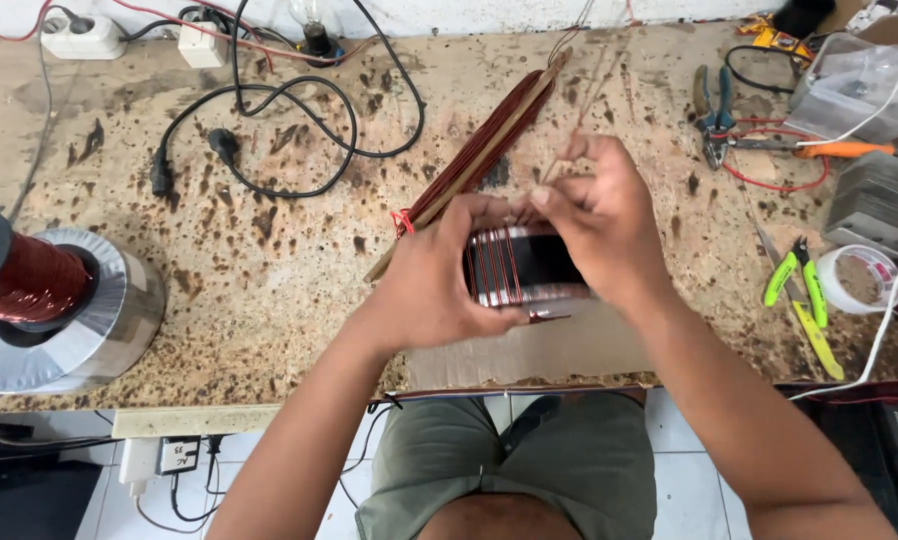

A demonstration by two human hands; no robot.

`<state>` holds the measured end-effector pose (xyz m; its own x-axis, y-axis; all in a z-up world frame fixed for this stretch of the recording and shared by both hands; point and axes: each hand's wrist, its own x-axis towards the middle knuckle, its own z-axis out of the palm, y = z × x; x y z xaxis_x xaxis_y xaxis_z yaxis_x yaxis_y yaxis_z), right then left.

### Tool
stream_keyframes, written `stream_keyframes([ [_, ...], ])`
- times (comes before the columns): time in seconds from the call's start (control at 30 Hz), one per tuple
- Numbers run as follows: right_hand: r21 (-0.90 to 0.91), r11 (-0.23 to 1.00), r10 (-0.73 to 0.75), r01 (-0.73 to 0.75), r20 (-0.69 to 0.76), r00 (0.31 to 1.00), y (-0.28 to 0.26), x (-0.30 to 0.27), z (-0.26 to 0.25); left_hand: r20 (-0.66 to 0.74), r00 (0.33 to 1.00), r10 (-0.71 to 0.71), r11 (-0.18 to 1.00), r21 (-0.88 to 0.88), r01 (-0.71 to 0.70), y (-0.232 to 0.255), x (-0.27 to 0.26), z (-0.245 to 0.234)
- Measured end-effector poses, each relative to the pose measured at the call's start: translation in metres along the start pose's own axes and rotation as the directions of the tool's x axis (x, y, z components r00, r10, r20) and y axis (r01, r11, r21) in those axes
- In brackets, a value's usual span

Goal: The person winds copper wire around a toroidal core using a wooden guide. They pull the wire from a spool, wrap it around the core, and adjust the winding to keep it neat. The process is repeated multiple times throughout the clip.

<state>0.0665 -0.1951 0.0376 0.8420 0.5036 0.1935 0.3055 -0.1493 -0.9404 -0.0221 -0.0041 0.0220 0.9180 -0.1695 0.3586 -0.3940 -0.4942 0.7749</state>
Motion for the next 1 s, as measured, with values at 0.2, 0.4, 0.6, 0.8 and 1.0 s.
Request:
stream_keyframes([
  [0.2, 0.414, 0.899, 0.175, -0.144, -0.038, 0.984, 0.001, -0.044, 0.003, -0.053, 0.982, 0.18, 0.968, 0.185, -0.168, 0.013, -0.046, 0.025],
  [0.4, 0.577, 0.796, 0.247, -0.18, -0.038, 0.968, 0.0, -0.073, 0.005, -0.094, 0.94, 0.327, 0.927, 0.223, -0.3, 0.014, -0.072, 0.037],
  [0.6, 0.547, 0.819, 0.244, -0.176, -0.054, 0.968, -0.003, -0.078, 0.007, -0.045, 0.952, 0.302, 0.934, 0.215, -0.286, 0.013, -0.079, 0.038],
  [0.8, 0.431, 0.897, 0.152, -0.093, -0.104, 0.983, -0.013, -0.069, 0.015, -0.069, 0.964, 0.257, 0.936, 0.265, -0.23, 0.016, -0.065, 0.034],
  [1.0, 0.229, 0.95, -0.18, 0.214, -0.164, 0.97, -0.016, -0.036, 0.022, -0.105, 0.981, 0.163, 0.961, 0.242, -0.134, 0.01, -0.039, 0.024],
])
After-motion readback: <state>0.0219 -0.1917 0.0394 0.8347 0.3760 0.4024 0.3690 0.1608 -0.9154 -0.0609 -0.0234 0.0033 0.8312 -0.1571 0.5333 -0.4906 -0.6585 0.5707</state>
